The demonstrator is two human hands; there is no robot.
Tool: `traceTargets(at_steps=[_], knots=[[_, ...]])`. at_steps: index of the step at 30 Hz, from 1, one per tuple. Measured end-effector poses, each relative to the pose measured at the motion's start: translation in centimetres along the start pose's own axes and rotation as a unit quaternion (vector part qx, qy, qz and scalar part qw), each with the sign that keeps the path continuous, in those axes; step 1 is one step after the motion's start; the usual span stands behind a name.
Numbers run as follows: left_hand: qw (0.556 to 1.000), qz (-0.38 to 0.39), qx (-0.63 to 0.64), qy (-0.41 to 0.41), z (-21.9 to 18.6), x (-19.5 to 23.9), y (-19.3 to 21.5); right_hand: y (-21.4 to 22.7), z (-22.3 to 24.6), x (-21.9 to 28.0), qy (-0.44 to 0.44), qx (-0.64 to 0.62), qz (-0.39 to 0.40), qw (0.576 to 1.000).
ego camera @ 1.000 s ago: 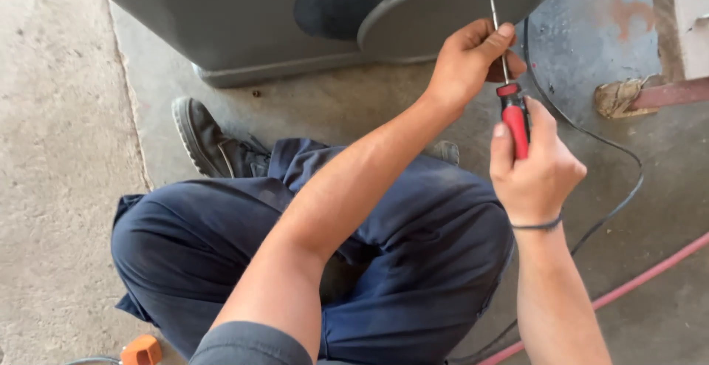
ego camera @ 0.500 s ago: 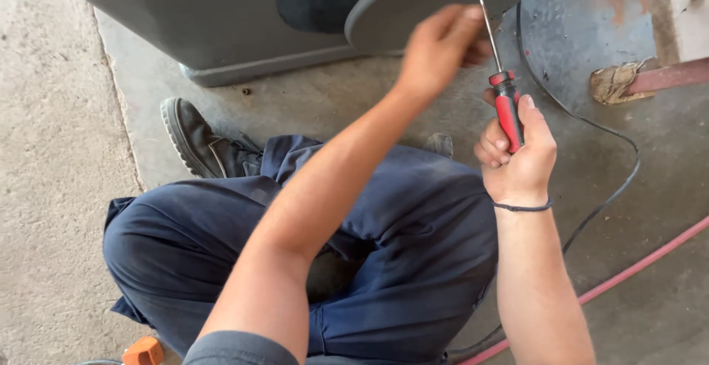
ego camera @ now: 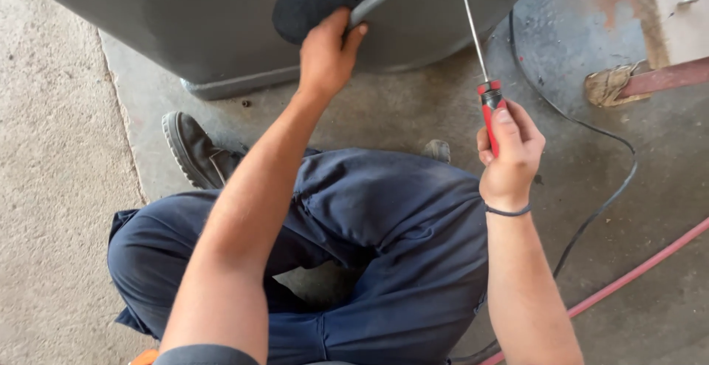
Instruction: Searching for hardware in a bin and then attempting to install an access cover on a machine base using a screwdriver for alignment
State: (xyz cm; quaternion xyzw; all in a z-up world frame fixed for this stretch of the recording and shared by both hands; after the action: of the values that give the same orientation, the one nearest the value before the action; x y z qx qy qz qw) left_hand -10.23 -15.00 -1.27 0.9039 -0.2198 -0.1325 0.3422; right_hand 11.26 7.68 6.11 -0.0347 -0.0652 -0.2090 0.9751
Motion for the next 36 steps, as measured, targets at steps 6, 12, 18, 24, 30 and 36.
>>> traceTargets(at_steps=[6,12,18,24,30,36], knots=[[0.979,-0.120,-0.108,-0.126,-5.7,2.4,7.1,-0.8,3.1,1.1,0.083,0.325,0.046,0.941],[0.911,-0.179,-0.311,-0.203,-9.8,1.4,11.3,-1.3,3.0,1.7,0.172,0.375,0.018,0.911],[0.822,-0.192,-0.459,-0.278,-11.1,1.0,12.7,-2.3,3.3,2.0,0.182,0.454,0.015,0.872],[0.750,-0.204,-0.542,-0.320,-11.2,0.2,13.2,-2.5,2.5,1.6,0.218,0.495,-0.025,0.841],[0.763,-0.135,-0.582,-0.249,-10.3,-3.2,11.4,-2.9,3.4,1.6,0.253,0.534,-0.036,0.806],[0.724,-0.112,-0.620,-0.280,-10.3,-4.0,11.2,-2.6,2.8,0.9,0.102,0.261,0.019,0.960]])
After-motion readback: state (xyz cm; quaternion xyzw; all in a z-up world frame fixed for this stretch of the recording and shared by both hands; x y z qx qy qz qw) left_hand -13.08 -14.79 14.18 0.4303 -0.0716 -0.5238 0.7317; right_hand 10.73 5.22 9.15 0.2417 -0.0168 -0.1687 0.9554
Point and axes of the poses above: each hand's wrist, its own x-axis away from the middle knuckle, its own y-axis out of the back of the hand, z = x × y, the point moved 4 cm from there along -x, towards the middle knuckle, and after that the axes turned 14 degrees about z, right-handed, at the moved point
